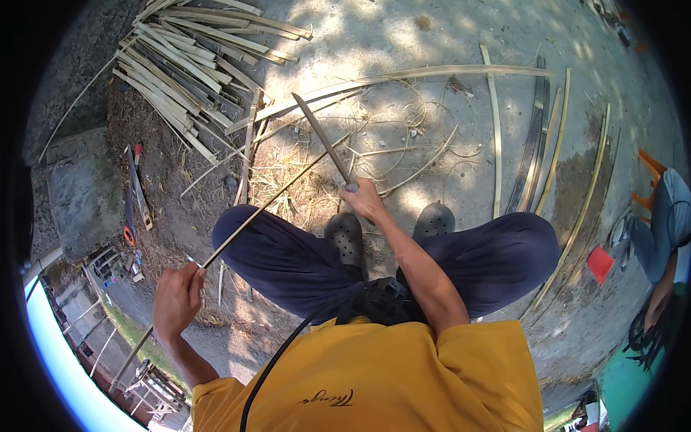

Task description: The person scrapes a thin strip of bamboo using a large knife, removing shavings from its surface. They hold the strip with one hand and pull the blade along its length while sitting.

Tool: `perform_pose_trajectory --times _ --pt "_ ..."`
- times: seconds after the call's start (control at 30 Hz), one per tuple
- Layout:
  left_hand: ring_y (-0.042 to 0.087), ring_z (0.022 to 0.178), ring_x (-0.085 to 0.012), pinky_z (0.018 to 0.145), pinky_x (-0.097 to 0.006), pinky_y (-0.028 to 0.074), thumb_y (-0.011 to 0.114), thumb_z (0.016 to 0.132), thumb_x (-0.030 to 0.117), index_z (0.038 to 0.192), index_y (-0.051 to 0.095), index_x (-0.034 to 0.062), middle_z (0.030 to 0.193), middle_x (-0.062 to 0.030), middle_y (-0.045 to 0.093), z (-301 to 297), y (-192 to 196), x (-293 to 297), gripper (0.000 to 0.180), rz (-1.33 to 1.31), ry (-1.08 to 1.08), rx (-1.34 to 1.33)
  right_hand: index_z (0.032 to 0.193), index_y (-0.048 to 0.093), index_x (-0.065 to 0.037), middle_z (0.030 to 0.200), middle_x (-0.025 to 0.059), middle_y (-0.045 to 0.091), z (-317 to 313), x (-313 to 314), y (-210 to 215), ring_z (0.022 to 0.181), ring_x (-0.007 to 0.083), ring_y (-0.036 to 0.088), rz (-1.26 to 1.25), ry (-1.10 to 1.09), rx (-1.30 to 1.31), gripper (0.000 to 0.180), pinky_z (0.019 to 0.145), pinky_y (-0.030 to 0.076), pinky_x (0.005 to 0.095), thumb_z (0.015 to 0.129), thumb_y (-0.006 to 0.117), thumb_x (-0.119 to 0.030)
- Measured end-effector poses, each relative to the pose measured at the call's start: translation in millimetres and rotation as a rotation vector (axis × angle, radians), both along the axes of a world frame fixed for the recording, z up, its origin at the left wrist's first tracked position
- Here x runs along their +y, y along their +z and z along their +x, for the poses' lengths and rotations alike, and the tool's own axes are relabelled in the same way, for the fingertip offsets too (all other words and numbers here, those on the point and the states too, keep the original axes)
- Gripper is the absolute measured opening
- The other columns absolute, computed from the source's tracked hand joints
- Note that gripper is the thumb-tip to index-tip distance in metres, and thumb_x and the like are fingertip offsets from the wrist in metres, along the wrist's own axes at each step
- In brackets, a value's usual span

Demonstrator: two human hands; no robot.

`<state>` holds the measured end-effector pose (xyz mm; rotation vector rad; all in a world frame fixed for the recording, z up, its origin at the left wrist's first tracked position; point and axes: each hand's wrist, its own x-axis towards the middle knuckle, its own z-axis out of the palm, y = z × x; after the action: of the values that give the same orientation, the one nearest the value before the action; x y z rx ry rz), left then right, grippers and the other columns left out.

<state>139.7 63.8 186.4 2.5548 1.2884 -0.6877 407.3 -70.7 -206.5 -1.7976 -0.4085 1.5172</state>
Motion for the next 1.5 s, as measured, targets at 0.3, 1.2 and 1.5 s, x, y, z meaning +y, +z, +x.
perform_pose_trajectory --times 0.3,1.2,1.5 --pt "0.058 0.071 -0.0414 0.071 -0.052 0.044 0.059 0.104 0.025 0.083 0.060 0.0052 0.066 -0.0192 0.057 -1.4 2.6 2.6 0.029 -0.023 0.041 0.038 0.073 0.063 -0.002 0.064 0.0049 0.060 -5.0 5.2 -5.1 0.054 0.0153 0.056 0.005 0.013 -0.060 0.025 0.053 0.045 0.0349 0.081 0.071 -0.024" --pt "0.058 0.055 -0.0381 0.061 -0.049 0.044 0.060 0.102 0.021 0.080 0.061 0.0022 0.057 -0.0170 0.056 -38.2 29.6 -5.2 0.029 0.039 0.120 -0.095 0.078 0.065 -0.002 0.064 0.0051 0.061 24.2 27.1 -0.9 0.051 0.0146 0.055 0.107 0.000 -0.218 0.020 0.049 0.043 0.0342 0.082 0.071 -0.021" --pt "0.039 0.052 -0.0153 0.051 -0.036 0.029 0.064 0.101 0.015 0.088 0.063 -0.0009 0.060 -0.0067 0.048 -65.7 28.8 4.6 0.021 0.204 0.450 -0.414 0.074 0.059 -0.006 0.058 0.0016 0.055 131.1 107.4 77.6 0.047 0.0122 0.050 0.122 -0.455 -0.253 0.021 0.045 0.040 0.0312 0.088 0.070 -0.019"
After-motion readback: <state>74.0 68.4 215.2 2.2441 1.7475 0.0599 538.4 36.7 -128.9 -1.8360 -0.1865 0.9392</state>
